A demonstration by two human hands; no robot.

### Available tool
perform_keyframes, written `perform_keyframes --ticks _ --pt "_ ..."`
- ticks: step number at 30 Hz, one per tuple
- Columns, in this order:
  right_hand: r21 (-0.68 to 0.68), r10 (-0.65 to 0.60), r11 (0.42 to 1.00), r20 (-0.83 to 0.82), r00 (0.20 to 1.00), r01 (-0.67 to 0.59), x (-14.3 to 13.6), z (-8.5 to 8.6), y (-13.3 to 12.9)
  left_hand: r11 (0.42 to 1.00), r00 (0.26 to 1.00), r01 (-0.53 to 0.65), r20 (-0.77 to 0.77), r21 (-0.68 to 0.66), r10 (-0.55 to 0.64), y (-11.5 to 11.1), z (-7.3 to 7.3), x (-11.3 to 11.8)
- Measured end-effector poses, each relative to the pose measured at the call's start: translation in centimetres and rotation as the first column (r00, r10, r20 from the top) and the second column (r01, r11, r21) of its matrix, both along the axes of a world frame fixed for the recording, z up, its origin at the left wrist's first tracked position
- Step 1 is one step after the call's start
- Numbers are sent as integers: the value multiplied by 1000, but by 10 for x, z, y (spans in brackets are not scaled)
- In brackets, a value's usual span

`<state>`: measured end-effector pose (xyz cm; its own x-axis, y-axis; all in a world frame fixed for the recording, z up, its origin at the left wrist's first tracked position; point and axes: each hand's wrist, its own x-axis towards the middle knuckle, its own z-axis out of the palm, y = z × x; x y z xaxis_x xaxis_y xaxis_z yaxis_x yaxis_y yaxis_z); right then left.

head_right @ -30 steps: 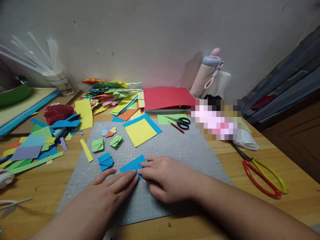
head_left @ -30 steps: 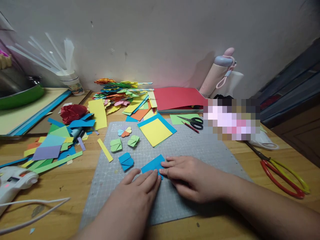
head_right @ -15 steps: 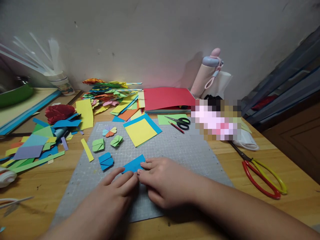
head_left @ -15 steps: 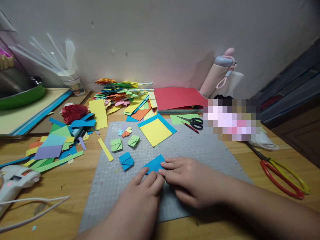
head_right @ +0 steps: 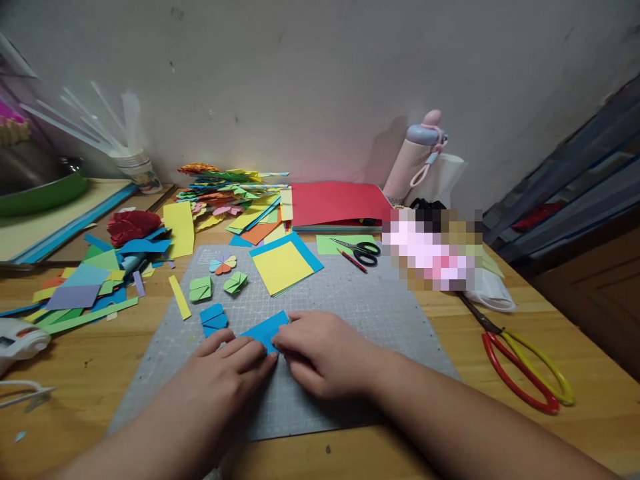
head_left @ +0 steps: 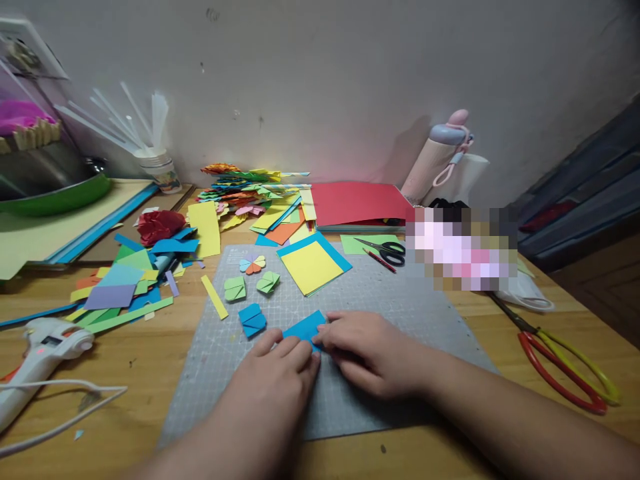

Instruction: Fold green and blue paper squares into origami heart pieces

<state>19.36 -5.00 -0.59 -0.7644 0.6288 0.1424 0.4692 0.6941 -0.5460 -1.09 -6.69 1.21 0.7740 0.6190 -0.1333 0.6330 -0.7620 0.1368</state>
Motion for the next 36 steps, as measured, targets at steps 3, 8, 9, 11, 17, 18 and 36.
perform_keyframes --ticks 3,8,9,11,17,18,36 --pt "0 16 1000 9 1000 -16 -1 1 0 996 997 -43 54 -83 47 1 5 -3" --pt "2 19 1000 39 999 -19 -4 2 1 981 984 -106 122 -161 127 -2 10 -6" --pt "-3 15 1000 48 999 -15 -5 1 2 979 981 -118 131 -165 141 -3 10 -6" --pt "-9 2 1000 56 998 -1 -5 0 3 977 975 -141 148 -158 164 -6 8 -5" --pt "-7 -36 999 55 998 36 -6 1 4 973 947 -191 234 -130 218 -18 -1 -3" --pt "-6 -37 999 51 998 38 -6 1 3 971 941 -205 248 -126 230 -20 -3 -3" --pt "7 -42 999 35 999 42 -7 0 3 963 949 -265 186 45 252 -19 -10 -2"
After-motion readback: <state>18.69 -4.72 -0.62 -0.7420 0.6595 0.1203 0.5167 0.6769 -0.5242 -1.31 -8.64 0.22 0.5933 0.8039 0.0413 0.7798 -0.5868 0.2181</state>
